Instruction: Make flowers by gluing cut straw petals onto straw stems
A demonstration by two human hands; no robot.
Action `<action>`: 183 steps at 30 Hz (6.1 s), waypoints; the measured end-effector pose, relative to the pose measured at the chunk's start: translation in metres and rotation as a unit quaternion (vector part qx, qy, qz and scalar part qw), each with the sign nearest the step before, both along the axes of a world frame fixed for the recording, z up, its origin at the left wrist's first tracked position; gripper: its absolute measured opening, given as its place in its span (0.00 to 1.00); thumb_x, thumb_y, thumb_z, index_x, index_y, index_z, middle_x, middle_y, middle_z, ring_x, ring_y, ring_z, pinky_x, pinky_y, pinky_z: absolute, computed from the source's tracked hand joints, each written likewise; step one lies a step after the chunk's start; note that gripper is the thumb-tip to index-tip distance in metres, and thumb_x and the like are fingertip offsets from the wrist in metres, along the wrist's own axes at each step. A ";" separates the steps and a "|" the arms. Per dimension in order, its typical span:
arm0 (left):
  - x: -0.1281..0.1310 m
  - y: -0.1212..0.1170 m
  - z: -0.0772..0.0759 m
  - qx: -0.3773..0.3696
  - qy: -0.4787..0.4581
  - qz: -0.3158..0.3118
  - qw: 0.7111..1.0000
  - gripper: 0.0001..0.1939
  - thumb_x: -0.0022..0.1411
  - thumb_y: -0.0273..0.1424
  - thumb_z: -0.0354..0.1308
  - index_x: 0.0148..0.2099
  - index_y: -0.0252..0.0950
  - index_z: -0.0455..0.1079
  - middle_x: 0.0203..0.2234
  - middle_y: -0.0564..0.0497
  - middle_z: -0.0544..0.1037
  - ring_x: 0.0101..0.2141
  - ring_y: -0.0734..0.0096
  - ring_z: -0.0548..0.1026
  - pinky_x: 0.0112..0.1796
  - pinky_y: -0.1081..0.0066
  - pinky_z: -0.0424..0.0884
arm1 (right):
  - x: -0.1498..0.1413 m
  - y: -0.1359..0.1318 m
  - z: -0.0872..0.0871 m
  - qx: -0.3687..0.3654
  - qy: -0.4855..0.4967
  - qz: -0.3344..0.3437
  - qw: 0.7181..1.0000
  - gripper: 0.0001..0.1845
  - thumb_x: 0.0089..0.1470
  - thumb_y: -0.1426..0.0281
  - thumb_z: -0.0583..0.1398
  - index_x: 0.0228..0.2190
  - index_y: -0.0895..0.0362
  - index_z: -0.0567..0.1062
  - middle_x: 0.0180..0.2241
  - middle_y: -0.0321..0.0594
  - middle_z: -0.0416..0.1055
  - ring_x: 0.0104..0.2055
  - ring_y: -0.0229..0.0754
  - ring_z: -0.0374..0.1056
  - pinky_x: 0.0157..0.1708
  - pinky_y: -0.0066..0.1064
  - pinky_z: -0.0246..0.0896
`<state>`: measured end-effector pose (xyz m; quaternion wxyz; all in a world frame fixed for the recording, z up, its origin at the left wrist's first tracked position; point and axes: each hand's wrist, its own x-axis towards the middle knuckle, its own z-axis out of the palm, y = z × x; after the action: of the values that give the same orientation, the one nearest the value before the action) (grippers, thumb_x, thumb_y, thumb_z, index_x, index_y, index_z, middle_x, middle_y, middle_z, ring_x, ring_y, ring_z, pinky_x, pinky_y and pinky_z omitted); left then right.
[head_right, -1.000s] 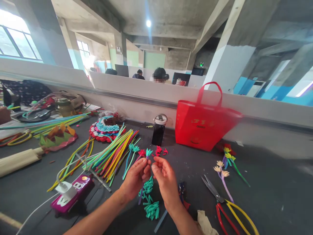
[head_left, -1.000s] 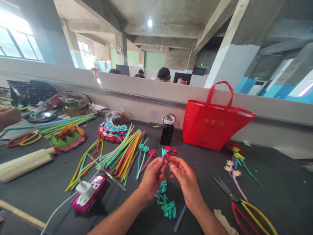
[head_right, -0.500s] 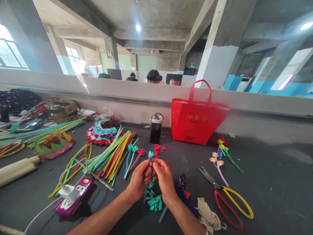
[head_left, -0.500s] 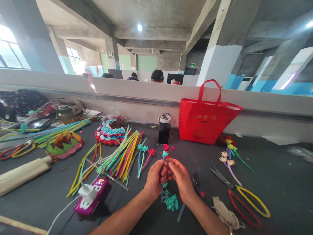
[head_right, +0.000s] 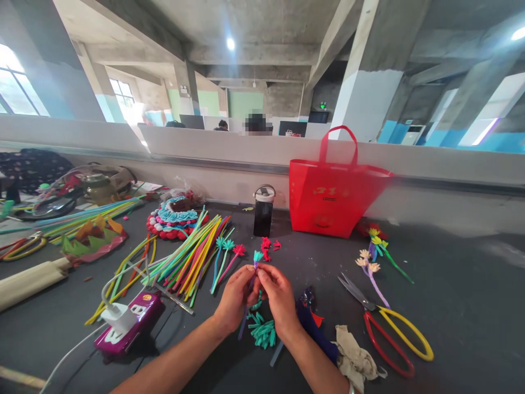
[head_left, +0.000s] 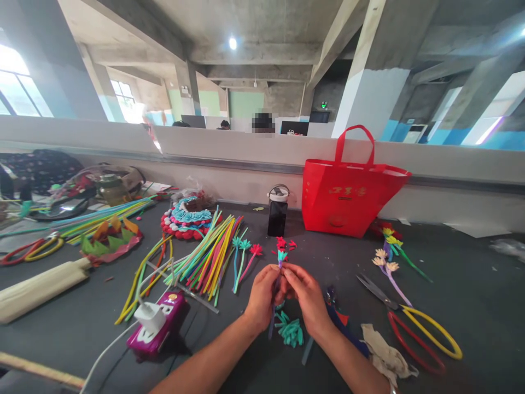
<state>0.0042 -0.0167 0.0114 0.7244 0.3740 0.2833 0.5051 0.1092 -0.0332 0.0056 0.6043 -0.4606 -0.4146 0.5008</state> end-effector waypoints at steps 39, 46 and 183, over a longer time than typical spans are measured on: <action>-0.007 0.011 0.000 -0.042 0.067 -0.109 0.991 0.15 0.51 0.37 0.65 0.30 0.35 0.63 0.18 0.58 0.66 0.13 0.87 0.51 0.16 0.78 0.40 | 0.007 0.004 -0.012 0.060 -0.077 -0.064 0.993 0.17 0.55 0.53 0.60 0.31 0.55 0.75 0.21 0.33 0.69 0.23 0.39 0.61 0.24 0.29 0.55; -0.022 -0.012 0.013 -0.043 0.117 -0.045 0.991 0.12 0.51 0.34 0.64 0.29 0.35 0.64 0.14 0.61 0.61 0.12 0.87 0.50 0.16 0.77 0.38 | 0.002 -0.001 -0.015 0.072 -0.094 -0.024 0.993 0.19 0.54 0.51 0.58 0.28 0.55 0.74 0.19 0.30 0.63 0.21 0.36 0.54 0.21 0.28 0.50; -0.022 -0.007 0.009 -0.073 0.036 -0.090 0.993 0.14 0.58 0.41 0.61 0.32 0.33 0.70 0.14 0.58 0.64 0.13 0.86 0.49 0.16 0.77 0.40 | 0.006 -0.009 0.006 0.040 -0.109 -0.012 0.993 0.14 0.54 0.57 0.61 0.30 0.55 0.76 0.25 0.35 0.74 0.22 0.36 0.65 0.21 0.25 0.61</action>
<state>-0.0180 -0.0242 0.0205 0.7814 0.3625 0.3106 0.4018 0.1152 -0.0423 0.0119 0.5791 -0.4928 -0.4922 0.4237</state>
